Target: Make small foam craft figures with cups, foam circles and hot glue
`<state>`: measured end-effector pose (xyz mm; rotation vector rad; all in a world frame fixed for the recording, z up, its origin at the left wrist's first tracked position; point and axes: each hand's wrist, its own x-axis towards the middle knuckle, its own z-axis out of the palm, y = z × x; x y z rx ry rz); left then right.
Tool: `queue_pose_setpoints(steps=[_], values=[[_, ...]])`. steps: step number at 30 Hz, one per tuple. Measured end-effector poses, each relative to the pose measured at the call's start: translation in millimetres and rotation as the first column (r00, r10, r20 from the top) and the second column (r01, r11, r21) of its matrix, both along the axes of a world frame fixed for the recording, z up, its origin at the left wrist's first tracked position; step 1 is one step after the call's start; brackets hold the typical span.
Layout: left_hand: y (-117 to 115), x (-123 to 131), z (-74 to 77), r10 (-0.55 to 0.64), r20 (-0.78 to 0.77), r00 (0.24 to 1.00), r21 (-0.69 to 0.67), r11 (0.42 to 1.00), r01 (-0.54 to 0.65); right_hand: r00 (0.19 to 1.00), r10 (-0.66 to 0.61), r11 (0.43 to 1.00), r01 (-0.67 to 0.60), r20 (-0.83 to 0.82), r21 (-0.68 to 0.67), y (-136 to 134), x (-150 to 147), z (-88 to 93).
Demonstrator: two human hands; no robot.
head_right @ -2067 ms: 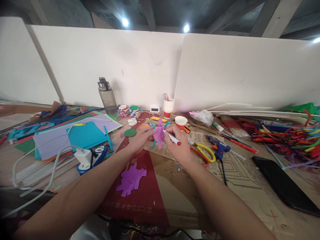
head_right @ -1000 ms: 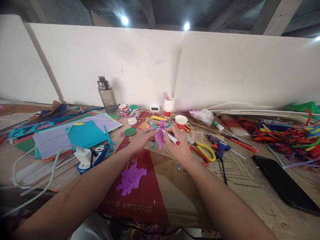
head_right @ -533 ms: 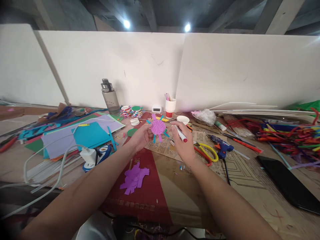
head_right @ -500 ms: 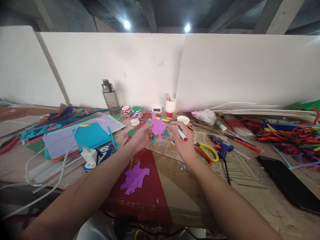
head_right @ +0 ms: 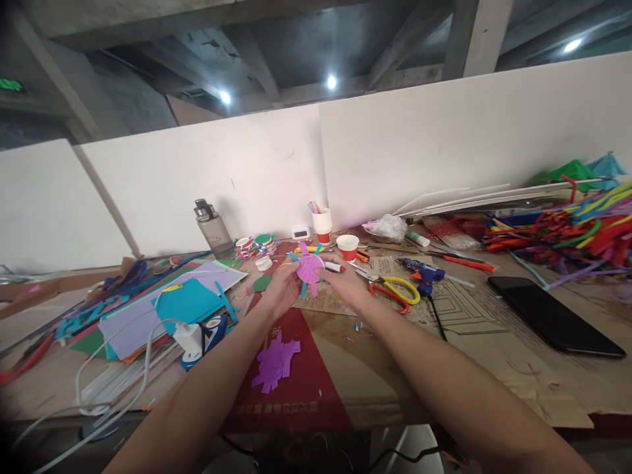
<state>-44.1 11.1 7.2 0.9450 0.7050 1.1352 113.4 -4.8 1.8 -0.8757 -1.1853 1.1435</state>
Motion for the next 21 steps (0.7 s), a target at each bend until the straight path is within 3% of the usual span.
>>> queue_pose_setpoints(steps=[6,11,17,21], values=[[-5,3,2.4,-0.022,0.019,1.0,-0.032,0.999,0.023,0.999,-0.025,1.0,0.024,-0.031,-0.014,-4,-3,3.9],[-6,6,-1.9,-0.013,0.011,1.0,0.022,1.0,0.013,0.995,-0.057,0.998,0.056,-0.087,-0.019,-4,-5,5.5],[-3,5,-5.3,0.136,0.043,0.99,-0.036,0.99,-0.135,0.989,-0.105,0.993,0.099,-0.105,-0.065,6,-4,0.5],[0,2,-4.8,0.173,0.036,0.984,-0.063,0.983,-0.17,0.989,-0.113,0.992,0.107,-0.09,-0.069,10,-2,-3.6]])
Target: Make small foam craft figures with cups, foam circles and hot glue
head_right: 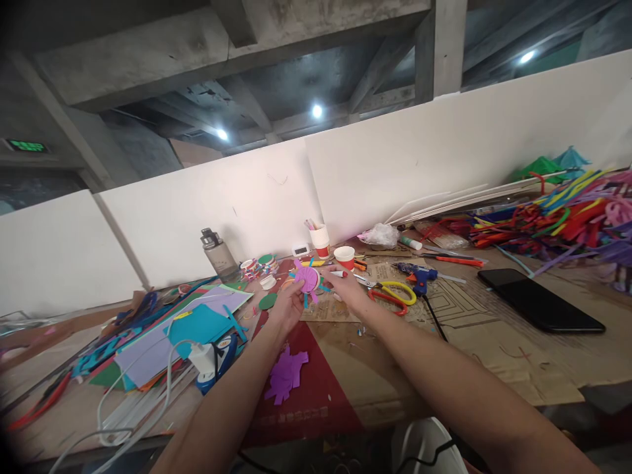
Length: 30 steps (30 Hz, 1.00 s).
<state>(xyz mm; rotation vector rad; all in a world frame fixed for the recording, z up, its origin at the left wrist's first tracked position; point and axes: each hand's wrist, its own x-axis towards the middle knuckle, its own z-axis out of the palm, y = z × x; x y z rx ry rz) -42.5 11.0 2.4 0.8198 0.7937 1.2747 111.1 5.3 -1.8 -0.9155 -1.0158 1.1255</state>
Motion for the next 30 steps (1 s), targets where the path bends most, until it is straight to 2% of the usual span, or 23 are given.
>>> queue_pose_setpoints(steps=[9,18,24,30], values=[[-4,-2,5.6,0.012,0.062,0.998,0.026,1.0,-0.013,0.993,0.056,0.998,-0.057,0.104,0.004,-2,0,-3.3],[1,-5,3.8,0.086,0.116,0.99,0.053,0.994,-0.093,0.993,0.053,0.997,-0.046,0.106,-0.066,0,4,-5.5],[0,0,-1.2,0.019,-0.009,1.0,0.061,0.998,-0.018,0.999,0.009,0.999,-0.008,0.036,-0.036,-5,5,5.6],[-7,8,-0.6,-0.046,-0.101,0.994,0.059,0.997,0.052,0.998,0.066,0.998,-0.067,-0.024,-0.011,-7,2,3.2]])
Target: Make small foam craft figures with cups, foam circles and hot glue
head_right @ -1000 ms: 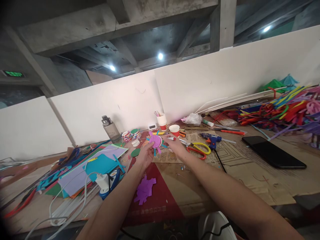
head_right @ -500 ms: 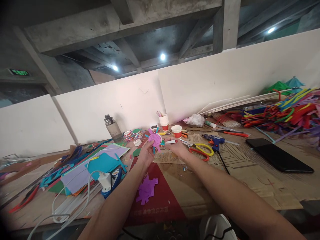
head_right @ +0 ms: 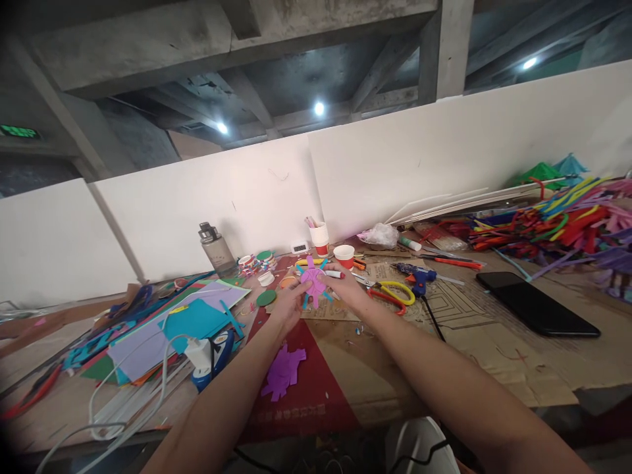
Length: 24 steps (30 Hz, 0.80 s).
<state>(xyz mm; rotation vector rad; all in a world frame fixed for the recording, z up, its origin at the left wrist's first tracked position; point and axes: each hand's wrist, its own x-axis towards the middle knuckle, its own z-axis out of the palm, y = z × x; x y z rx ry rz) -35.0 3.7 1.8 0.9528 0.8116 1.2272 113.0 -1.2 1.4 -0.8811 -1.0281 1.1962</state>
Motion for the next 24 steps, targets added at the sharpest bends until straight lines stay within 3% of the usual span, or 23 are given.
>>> queue_pose_setpoints(steps=[8,18,24], values=[[-5.0,0.3,4.8,-0.084,0.02,0.996,-0.021,0.996,0.084,0.983,0.028,0.998,-0.039,-0.179,-0.055,-0.9,1.2,2.5],[2.1,-3.5,-1.8,0.05,0.059,0.997,0.015,0.999,-0.051,0.975,0.024,0.995,-0.045,-0.221,-0.091,1.7,-0.1,-0.6],[1.7,-2.6,-1.0,0.062,0.063,0.996,0.025,0.998,-0.064,0.969,0.036,0.993,-0.062,-0.246,-0.099,-1.2,0.9,1.0]])
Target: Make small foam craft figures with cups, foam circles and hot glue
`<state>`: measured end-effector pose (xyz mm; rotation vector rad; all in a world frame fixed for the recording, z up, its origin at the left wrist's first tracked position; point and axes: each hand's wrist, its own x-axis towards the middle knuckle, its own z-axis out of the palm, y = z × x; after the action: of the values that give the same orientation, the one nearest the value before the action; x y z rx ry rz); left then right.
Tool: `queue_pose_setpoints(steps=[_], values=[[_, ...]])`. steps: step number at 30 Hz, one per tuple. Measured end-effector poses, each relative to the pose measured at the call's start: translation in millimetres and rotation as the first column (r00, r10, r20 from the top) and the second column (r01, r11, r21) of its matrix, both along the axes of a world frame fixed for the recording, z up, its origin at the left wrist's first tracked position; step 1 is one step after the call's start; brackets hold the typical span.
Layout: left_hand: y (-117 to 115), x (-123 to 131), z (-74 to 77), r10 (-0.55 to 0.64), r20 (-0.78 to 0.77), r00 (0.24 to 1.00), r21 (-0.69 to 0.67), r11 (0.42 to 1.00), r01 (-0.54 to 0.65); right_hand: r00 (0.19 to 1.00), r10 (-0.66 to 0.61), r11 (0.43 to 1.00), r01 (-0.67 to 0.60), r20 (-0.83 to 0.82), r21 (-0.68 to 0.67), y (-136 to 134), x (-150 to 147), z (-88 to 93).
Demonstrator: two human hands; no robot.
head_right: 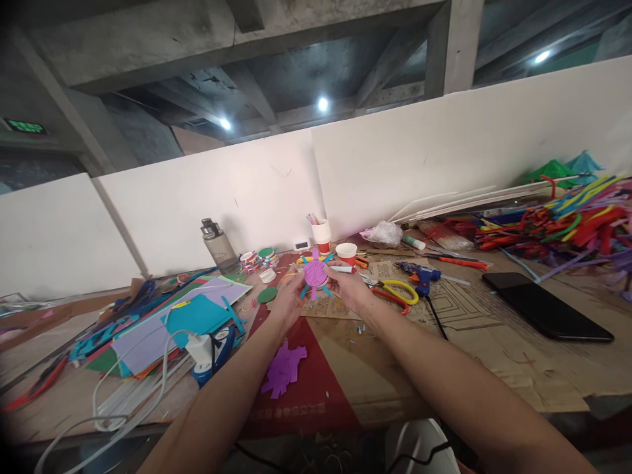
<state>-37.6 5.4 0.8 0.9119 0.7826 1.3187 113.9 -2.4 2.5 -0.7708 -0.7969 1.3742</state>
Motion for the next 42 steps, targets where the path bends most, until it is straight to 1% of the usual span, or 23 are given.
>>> queue_pose_setpoints(steps=[5,7,9,11,13,15,17,21,26,28,30,32,35,39,42], values=[[-1,2,-0.6,0.001,-0.025,1.0,0.037,0.999,0.0,1.0,-0.027,1.0,0.027,0.011,0.006,0,1,-0.5],[1,3,-1.8,0.021,-0.075,0.997,0.096,0.995,-0.014,0.999,-0.041,0.999,0.041,0.023,0.012,0,0,-1.2],[1,5,-2.0,0.074,-0.155,0.985,0.19,0.981,-0.043,0.998,-0.054,0.998,0.053,0.034,0.022,1,0,-2.1],[-1,6,-1.0,0.156,-0.251,0.955,0.265,0.96,-0.088,0.997,-0.064,0.998,0.063,0.04,0.031,1,-2,-3.0],[-4,7,0.4,0.248,-0.313,0.917,0.312,0.939,-0.147,0.997,-0.071,0.997,0.069,0.044,0.038,0,-4,-3.8],[-7,7,0.9,0.32,-0.33,0.888,0.361,0.912,-0.194,0.996,-0.073,0.996,0.071,0.053,0.052,-1,-6,-4.3],[-8,7,0.0,0.372,-0.338,0.865,0.422,0.881,-0.214,0.995,-0.067,0.996,0.062,0.072,0.067,-3,-8,-4.9],[-6,6,-3.0,0.436,-0.39,0.811,0.5,0.84,-0.211,0.994,-0.068,0.996,0.063,0.087,0.063,-4,-12,-7.8],[-6,5,-4.2,0.482,-0.49,0.727,0.534,0.825,-0.186,0.994,-0.051,0.995,0.043,0.1,0.088,-3,-17,-12.8],[-6,4,-5.0,0.483,-0.518,0.705,0.543,0.823,-0.165,0.993,-0.047,0.994,0.035,0.108,0.105,-4,-18,-13.5],[-6,4,-6.3,0.483,-0.521,0.704,0.546,0.822,-0.16,0.991,-0.047,0.992,0.032,0.125,0.125,-4,-18,-13.4],[-5,4,-7.8,0.489,-0.503,0.712,0.543,0.82,-0.18,0.988,-0.044,0.99,0.023,0.148,0.142,-4,-18,-13.0],[-3,3,-9.4,0.495,-0.445,0.747,0.526,0.819,-0.229,0.987,-0.032,0.99,0.01,0.155,0.141,-4,-18,-12.7],[-2,2,-8.5,0.463,-0.397,0.793,0.496,0.835,-0.239,0.996,-0.01,0.994,0.001,0.083,0.108,-5,-20,-12.9],[-1,0,-6.1,0.45,-0.422,0.787,0.482,0.847,-0.226,0.999,0.011,0.996,-0.014,0.038,0.086,-5,-22,-12.4]])
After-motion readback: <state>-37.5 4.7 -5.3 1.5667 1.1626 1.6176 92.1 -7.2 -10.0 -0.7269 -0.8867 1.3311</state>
